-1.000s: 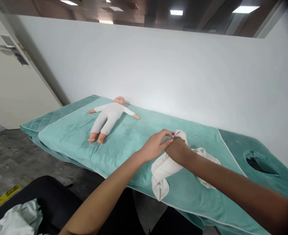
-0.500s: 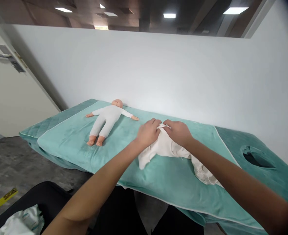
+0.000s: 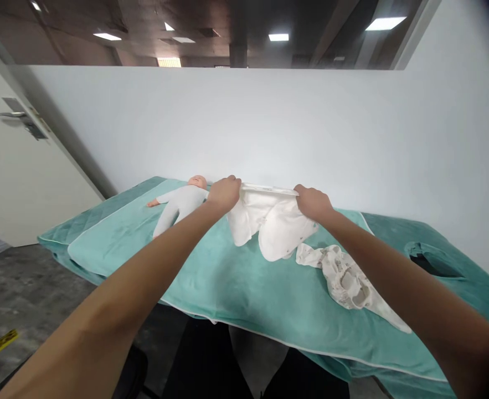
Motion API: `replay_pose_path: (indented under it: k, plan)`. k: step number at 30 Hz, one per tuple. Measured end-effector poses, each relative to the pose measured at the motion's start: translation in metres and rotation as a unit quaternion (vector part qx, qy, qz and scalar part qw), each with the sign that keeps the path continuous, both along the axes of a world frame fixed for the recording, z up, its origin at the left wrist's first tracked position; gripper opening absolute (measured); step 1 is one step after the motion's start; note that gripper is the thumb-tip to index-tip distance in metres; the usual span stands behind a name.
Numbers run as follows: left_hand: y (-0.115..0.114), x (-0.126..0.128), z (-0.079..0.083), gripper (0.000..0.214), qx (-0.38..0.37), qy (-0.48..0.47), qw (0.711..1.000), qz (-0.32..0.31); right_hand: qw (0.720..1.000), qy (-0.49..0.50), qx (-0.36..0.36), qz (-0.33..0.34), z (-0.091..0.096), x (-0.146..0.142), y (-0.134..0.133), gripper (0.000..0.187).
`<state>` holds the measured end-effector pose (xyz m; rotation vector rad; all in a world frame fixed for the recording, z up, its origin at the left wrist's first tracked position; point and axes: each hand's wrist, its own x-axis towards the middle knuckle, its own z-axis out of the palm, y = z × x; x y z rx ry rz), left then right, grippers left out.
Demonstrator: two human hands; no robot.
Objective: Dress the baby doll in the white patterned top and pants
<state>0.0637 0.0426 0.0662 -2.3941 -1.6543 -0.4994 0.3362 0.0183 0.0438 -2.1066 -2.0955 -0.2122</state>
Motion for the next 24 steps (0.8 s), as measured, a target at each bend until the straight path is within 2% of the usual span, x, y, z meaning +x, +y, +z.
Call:
replay_pose_path:
  k: [3, 6, 10, 12, 14, 16, 18, 21, 24]
  plan:
    - [0.012, -0.014, -0.005, 0.038, -0.014, -0.101, 0.995, -0.016, 0.998, 0.049, -0.020, 0.021, -0.007, 0.011, -0.001, 0.036]
    - [0.018, -0.025, -0.010, 0.020, -0.080, -0.215, 0.972, -0.042, 0.986, 0.142, -0.031, 0.084, -0.019, 0.022, -0.001, 0.030]
    - [0.014, -0.041, -0.014, 0.014, -0.209, -0.331, 0.911, -0.134, 0.927, 0.332, -0.098, 0.148, -0.027, 0.042, -0.007, 0.023]
    - [0.009, -0.049, -0.014, 0.020, -0.226, -0.338, 0.904, -0.135, 0.908, 0.366, -0.131, 0.159, -0.022, 0.049, -0.015, 0.030]
    - [0.004, -0.055, -0.014, 0.026, -0.196, -0.279, 0.933, -0.113, 0.916, 0.346, -0.127, 0.159, -0.012, 0.051, -0.025, 0.039]
    - [0.002, -0.061, -0.015, 0.024, -0.133, -0.181, 0.971, -0.077, 0.939, 0.297, -0.095, 0.144, -0.003, 0.048, -0.033, 0.041]
    - [0.001, -0.066, -0.017, 0.018, -0.073, -0.095, 0.992, -0.028, 0.965, 0.229, -0.061, 0.115, 0.003, 0.043, -0.039, 0.037]
    - [-0.002, -0.072, -0.018, 0.019, -0.005, -0.054, 0.998, 0.021, 0.993, 0.105, -0.033, 0.043, 0.004, 0.035, -0.045, 0.031]
    - [-0.006, -0.070, -0.016, 0.015, 0.075, -0.116, 0.990, -0.001, 0.999, 0.052, -0.017, -0.002, 0.001, 0.030, -0.048, 0.027]
